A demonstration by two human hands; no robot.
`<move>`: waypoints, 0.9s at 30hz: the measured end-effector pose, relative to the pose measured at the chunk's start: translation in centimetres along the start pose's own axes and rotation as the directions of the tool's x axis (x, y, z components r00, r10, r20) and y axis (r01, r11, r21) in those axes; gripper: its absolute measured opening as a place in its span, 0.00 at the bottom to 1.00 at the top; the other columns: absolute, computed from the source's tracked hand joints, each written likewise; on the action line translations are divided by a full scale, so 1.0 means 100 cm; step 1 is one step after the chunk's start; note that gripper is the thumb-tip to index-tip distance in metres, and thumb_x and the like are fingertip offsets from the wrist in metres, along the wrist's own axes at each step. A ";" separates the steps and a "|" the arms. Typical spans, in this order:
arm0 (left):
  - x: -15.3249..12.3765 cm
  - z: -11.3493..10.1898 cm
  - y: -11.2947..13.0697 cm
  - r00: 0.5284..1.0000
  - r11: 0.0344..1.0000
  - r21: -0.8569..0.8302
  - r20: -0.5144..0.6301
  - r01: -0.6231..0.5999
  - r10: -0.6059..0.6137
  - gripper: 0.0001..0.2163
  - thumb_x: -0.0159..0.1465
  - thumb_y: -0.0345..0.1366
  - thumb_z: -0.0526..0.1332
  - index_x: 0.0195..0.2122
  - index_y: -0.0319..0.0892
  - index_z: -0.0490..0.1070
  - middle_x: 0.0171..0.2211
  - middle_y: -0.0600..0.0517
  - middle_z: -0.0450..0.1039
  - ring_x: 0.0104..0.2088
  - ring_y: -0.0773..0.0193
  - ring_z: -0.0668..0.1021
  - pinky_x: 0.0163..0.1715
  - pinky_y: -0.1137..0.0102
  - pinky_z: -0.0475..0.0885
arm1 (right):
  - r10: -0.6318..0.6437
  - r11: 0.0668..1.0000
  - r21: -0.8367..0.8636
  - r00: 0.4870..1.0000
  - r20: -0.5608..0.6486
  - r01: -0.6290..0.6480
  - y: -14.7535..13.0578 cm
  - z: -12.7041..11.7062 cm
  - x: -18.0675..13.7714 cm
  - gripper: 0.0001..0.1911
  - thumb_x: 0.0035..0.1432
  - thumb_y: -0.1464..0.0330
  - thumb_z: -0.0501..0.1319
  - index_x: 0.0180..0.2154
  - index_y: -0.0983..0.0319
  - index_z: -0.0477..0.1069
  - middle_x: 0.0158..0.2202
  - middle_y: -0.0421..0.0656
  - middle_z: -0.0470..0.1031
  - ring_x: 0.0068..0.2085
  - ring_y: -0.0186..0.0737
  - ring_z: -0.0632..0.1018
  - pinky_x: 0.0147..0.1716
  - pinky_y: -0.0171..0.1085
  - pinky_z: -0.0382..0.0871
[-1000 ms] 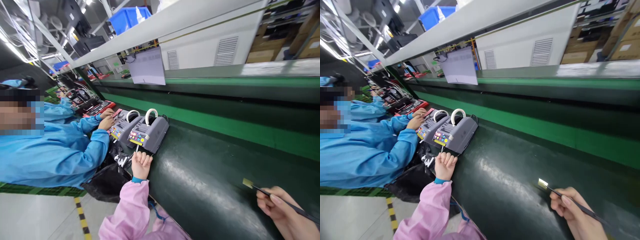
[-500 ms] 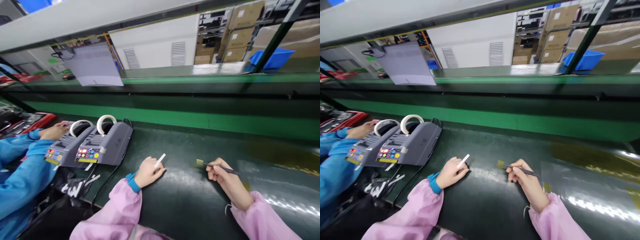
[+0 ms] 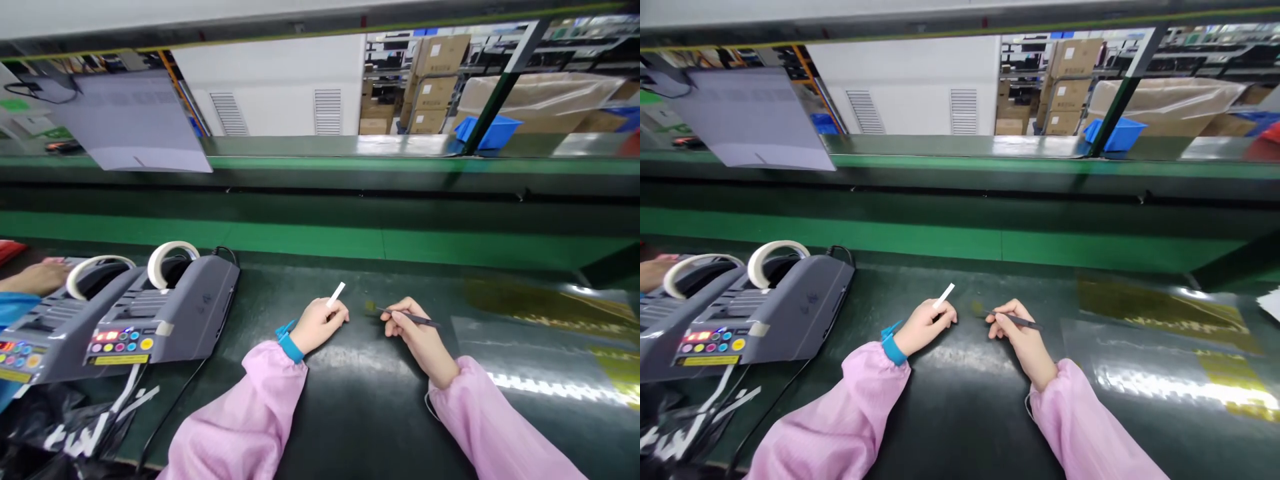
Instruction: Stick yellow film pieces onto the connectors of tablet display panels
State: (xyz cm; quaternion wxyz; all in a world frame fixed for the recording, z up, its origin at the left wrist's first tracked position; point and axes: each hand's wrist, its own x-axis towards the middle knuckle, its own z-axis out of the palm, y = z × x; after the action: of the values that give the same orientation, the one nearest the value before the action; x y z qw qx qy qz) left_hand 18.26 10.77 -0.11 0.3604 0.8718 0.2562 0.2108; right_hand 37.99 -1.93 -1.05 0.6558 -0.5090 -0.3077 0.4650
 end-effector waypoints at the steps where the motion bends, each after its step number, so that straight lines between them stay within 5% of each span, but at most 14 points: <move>1: -0.001 -0.002 0.000 1.000 1.000 -0.012 0.009 -0.002 0.002 0.14 0.69 0.39 0.54 0.29 0.44 0.74 0.26 0.52 0.76 0.29 0.62 0.74 0.38 0.67 0.65 | -0.003 1.000 0.000 1.000 0.003 0.003 0.001 0.003 0.004 0.18 0.52 0.53 0.72 0.33 0.58 0.72 0.31 0.42 0.79 0.25 0.36 0.76 0.26 0.37 0.65; 27: -0.004 -0.007 -0.004 0.999 0.988 -0.151 0.033 -0.026 0.031 0.15 0.72 0.40 0.53 0.31 0.43 0.74 0.32 0.51 0.80 0.35 0.62 0.79 0.45 0.67 0.69 | 0.156 0.936 0.320 0.988 0.004 -0.149 0.001 0.005 0.017 0.15 0.51 0.58 0.74 0.36 0.55 0.71 0.29 0.37 0.74 0.30 0.34 0.73 0.31 0.33 0.70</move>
State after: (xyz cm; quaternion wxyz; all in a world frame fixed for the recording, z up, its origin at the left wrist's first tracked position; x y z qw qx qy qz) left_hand 17.44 11.14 0.02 0.4266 0.8492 0.2206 0.2193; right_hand 38.18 -0.14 -1.10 0.6946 -0.4235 -0.1807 0.5527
